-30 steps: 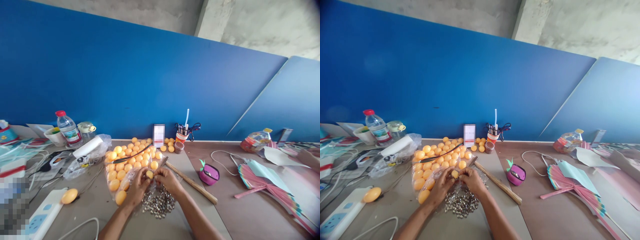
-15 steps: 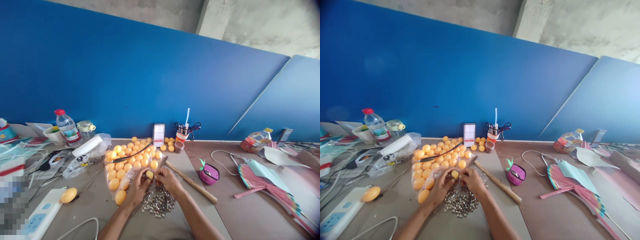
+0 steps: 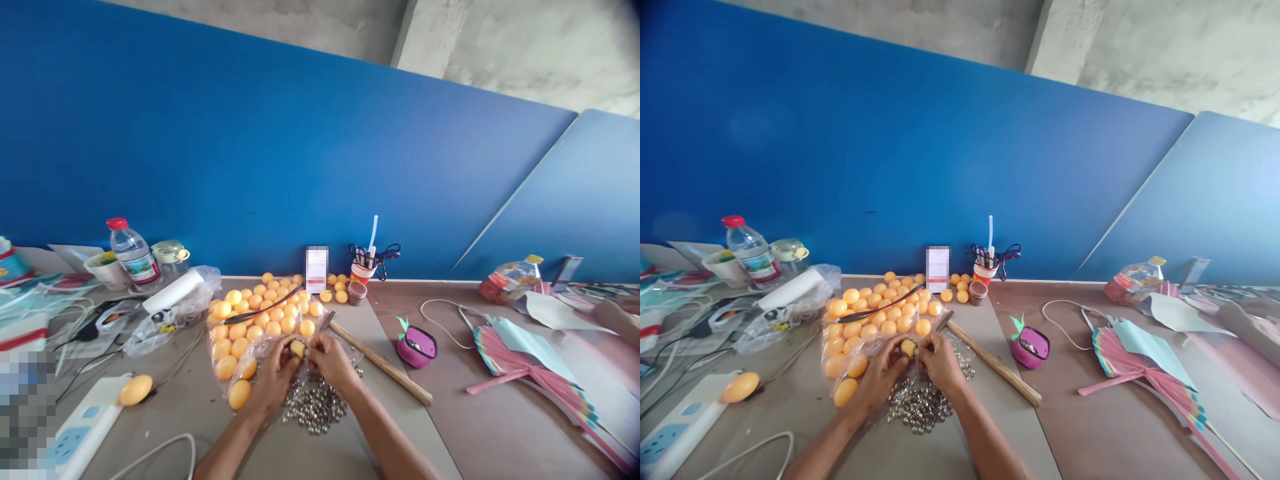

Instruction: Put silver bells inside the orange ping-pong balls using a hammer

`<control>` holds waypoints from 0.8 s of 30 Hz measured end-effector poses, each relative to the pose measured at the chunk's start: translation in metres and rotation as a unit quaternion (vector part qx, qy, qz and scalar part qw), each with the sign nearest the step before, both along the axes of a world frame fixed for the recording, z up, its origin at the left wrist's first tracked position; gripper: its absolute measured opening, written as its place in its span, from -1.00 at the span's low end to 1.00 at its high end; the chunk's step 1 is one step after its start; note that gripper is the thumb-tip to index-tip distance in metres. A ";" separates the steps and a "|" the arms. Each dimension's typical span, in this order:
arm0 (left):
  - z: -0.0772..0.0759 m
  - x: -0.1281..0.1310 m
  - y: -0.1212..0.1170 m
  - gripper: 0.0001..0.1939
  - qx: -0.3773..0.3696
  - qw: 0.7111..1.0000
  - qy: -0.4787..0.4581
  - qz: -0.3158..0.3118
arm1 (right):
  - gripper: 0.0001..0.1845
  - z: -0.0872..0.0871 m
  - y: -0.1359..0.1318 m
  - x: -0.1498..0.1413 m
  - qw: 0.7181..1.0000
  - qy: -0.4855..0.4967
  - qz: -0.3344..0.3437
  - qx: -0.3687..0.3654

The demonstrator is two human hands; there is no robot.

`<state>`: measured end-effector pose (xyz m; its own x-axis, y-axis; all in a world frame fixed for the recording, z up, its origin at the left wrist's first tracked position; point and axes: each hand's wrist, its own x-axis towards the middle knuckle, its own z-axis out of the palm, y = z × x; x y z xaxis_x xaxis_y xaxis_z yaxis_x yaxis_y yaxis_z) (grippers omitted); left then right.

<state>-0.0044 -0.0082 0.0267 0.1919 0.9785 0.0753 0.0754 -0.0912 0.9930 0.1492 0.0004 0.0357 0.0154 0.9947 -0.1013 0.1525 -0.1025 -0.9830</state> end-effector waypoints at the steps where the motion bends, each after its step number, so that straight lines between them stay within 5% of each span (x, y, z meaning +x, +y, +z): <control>1: 0.001 0.000 0.000 -0.59 -0.001 1.000 0.007 0.000 | -0.88 0.000 0.000 -0.001 1.000 -0.005 -0.003 -0.002; 7: -0.001 0.001 0.000 -0.60 -0.008 0.999 -0.030 -0.014 | -0.88 0.001 0.002 0.002 0.999 0.038 0.020 -0.023; 11: -0.006 0.003 0.005 -0.57 -0.046 0.993 -0.105 -0.017 | -0.81 0.008 0.010 0.025 0.999 0.041 0.005 0.032; 14: -0.010 0.004 0.007 -0.53 -0.070 0.987 -0.143 0.010 | -0.88 0.011 0.017 0.054 0.982 -0.153 -0.071 0.090; 18: -0.013 0.004 0.008 -0.53 -0.076 0.985 -0.153 0.029 | -0.88 0.006 0.020 0.084 0.882 -0.453 -0.118 0.046; 21: -0.012 0.005 0.008 -0.53 -0.076 0.984 -0.156 0.030 | -0.85 0.001 0.019 0.089 0.838 -0.541 -0.067 -0.011; 24: -0.011 0.005 0.008 -0.53 -0.074 0.985 -0.154 0.029 | -0.84 -0.002 0.020 0.086 0.834 -0.550 -0.045 -0.017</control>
<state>0.0003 -0.0003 0.0156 0.1254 0.9918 -0.0229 -0.2304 0.0516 0.9717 0.2354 0.0203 0.0340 0.1921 0.9814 -0.0058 0.9499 -0.1874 -0.2502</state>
